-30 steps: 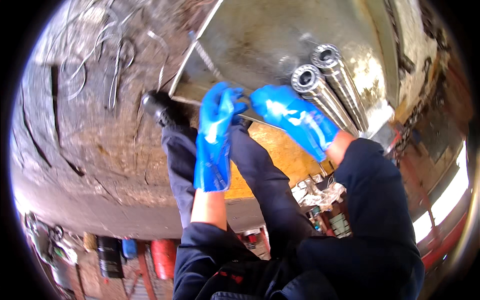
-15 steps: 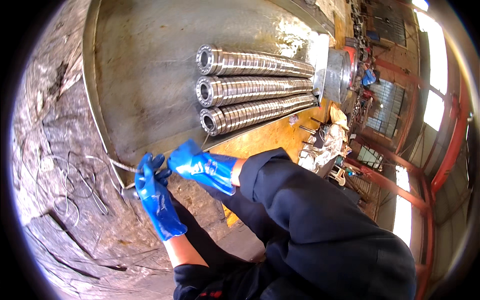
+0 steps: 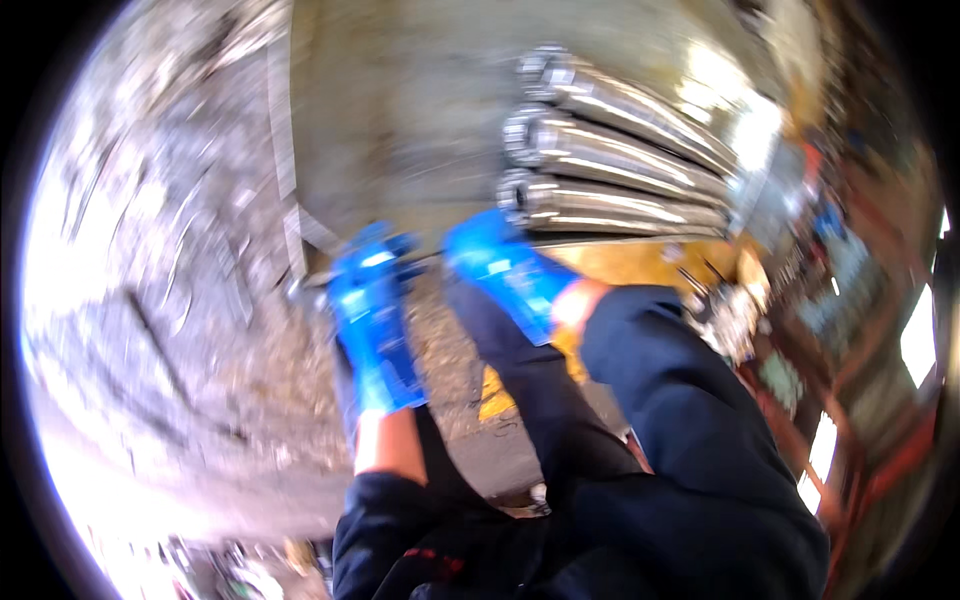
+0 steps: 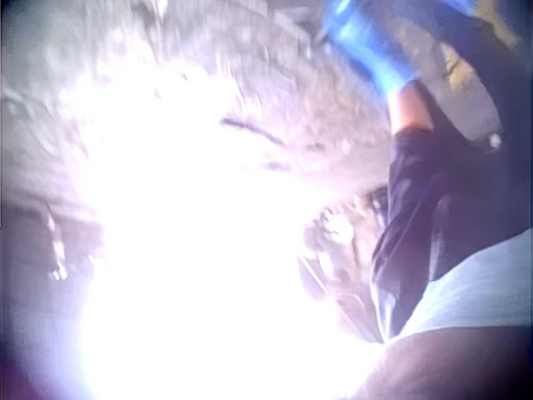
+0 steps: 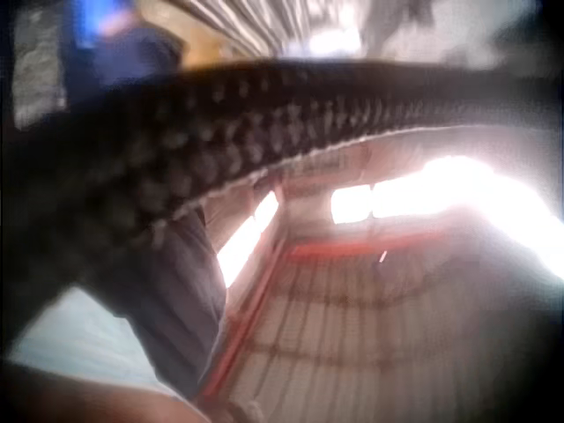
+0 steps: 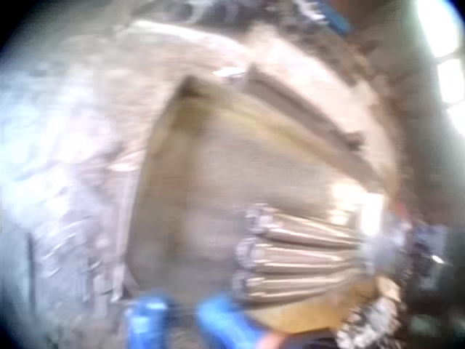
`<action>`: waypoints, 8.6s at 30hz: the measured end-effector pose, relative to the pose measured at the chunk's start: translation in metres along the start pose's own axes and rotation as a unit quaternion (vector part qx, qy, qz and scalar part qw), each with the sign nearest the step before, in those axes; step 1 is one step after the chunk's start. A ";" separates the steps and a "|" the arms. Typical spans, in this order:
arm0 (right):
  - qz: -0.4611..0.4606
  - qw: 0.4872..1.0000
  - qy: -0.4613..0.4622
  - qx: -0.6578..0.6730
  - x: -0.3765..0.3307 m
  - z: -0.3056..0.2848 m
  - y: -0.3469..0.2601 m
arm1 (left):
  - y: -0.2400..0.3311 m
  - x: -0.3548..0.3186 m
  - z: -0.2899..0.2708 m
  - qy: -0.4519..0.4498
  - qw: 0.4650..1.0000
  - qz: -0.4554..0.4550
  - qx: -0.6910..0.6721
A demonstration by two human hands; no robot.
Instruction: The person stacks cylindrical metal parts into neat columns on a metal tray. After stacking, the person picks up a metal cable from the floor and begins to coil it.
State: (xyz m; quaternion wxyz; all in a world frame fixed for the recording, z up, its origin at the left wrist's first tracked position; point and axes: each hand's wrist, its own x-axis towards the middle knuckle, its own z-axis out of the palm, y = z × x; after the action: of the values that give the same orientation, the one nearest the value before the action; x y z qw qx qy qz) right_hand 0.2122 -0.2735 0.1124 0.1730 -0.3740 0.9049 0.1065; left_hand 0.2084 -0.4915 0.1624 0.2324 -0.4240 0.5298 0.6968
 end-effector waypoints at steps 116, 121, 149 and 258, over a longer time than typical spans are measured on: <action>0.145 0.820 -0.021 0.554 0.270 -0.283 0.079 | -0.075 0.022 0.017 0.063 0.959 -0.170 -0.220; 0.133 0.818 -0.052 0.557 0.256 -0.236 0.074 | -0.075 0.013 0.011 0.062 0.962 -0.140 -0.226; -0.024 0.855 -0.213 0.471 0.224 -0.018 0.147 | -0.089 0.011 0.011 0.072 0.960 -0.103 -0.249; 0.041 0.938 -0.341 -0.039 0.094 0.012 0.132 | -0.013 0.055 0.028 0.027 0.945 -0.106 -0.308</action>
State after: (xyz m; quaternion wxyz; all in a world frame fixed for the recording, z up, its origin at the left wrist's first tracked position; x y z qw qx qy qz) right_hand 0.0587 -0.2375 0.0732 0.4520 -0.2844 0.8013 0.2697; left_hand 0.1795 -0.4681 0.1121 0.1492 -0.5471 0.2474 0.7856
